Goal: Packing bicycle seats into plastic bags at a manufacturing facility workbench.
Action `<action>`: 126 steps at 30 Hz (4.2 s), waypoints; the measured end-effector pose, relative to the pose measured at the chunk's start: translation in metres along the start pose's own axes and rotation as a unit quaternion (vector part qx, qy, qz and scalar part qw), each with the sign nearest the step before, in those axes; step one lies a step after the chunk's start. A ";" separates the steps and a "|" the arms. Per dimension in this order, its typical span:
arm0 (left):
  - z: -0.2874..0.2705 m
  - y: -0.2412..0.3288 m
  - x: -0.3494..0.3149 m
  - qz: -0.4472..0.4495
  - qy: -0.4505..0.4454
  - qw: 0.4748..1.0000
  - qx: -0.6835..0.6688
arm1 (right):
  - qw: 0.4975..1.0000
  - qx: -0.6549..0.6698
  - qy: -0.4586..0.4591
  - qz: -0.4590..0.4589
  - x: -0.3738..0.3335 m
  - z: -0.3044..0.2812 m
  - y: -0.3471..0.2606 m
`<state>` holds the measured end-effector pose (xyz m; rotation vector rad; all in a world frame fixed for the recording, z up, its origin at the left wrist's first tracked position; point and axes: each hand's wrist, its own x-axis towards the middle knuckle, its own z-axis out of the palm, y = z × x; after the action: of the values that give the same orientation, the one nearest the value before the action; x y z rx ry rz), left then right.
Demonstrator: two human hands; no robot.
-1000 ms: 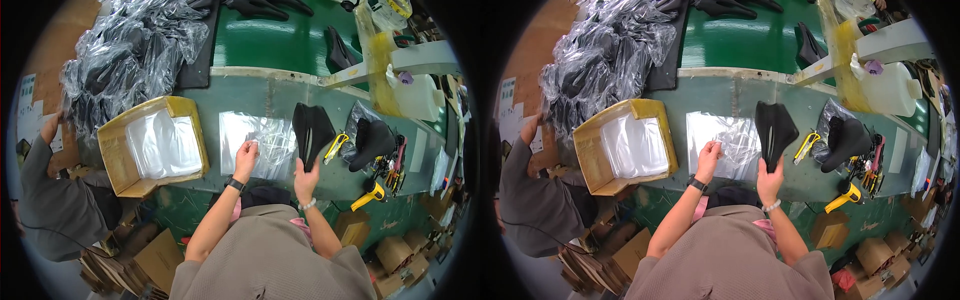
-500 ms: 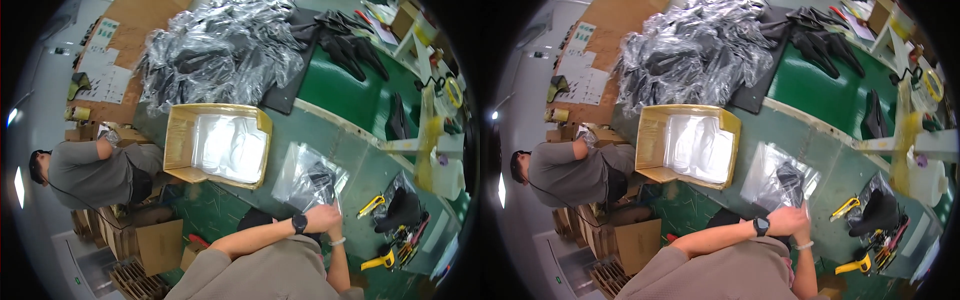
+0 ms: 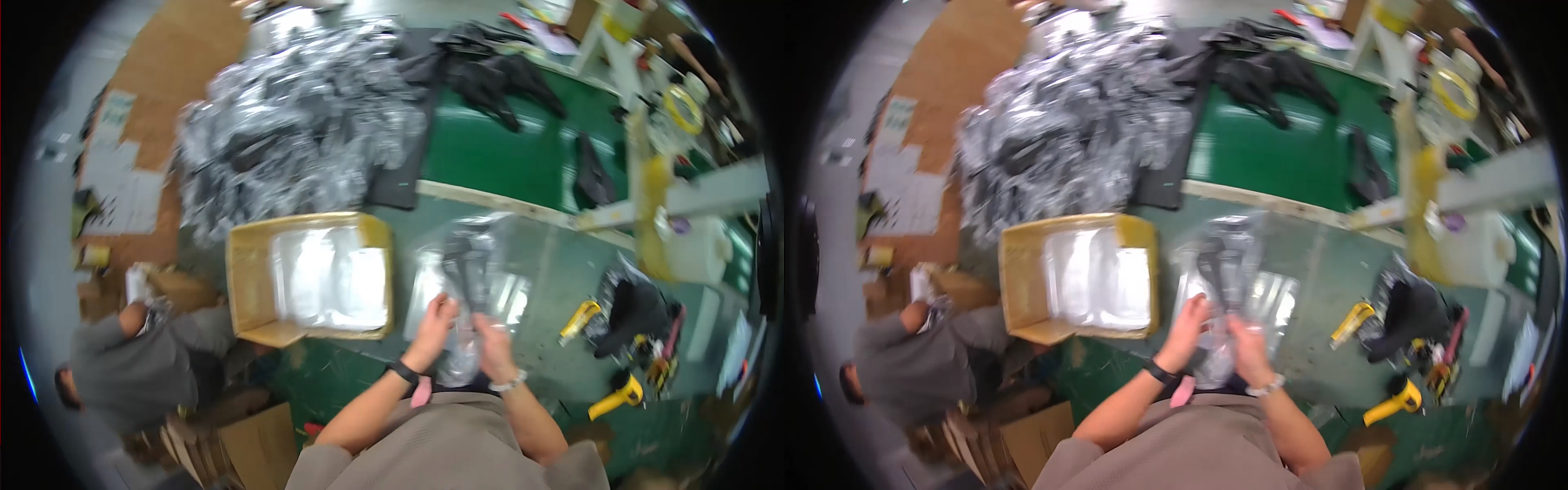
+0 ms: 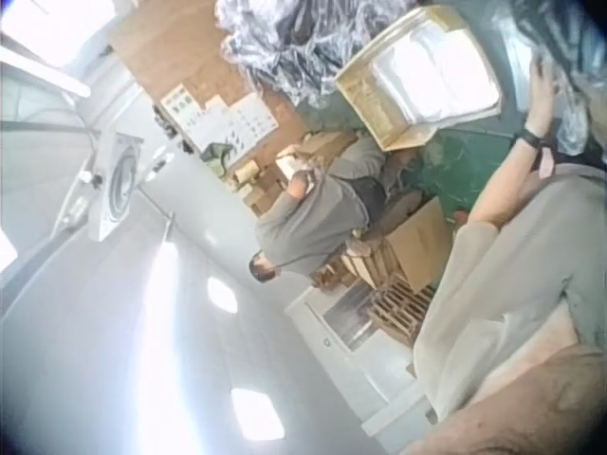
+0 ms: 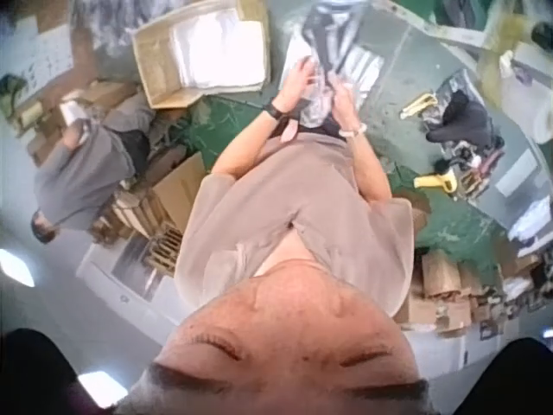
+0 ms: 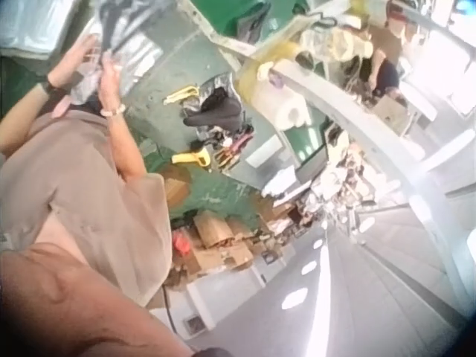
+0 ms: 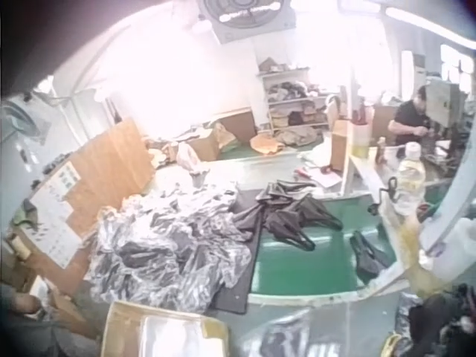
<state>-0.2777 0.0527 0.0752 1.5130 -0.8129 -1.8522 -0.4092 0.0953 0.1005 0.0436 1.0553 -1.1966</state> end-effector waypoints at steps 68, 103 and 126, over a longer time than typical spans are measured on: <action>0.028 -0.168 0.056 -0.056 -0.149 0.947 0.280 | 0.927 -0.326 0.093 -0.162 -0.005 -0.122 -0.022; 0.026 -0.134 0.051 -0.140 0.065 0.979 -0.134 | 0.723 -0.666 0.095 -0.158 -0.039 -0.130 0.035; 0.032 -0.038 -0.021 0.004 0.010 1.000 0.005 | 0.996 0.058 0.069 -0.013 0.000 -0.024 -0.014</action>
<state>-0.3080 0.0955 0.0643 1.5299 -0.8181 -1.8278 -0.4356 0.1021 0.0936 0.2053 1.1090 -1.2916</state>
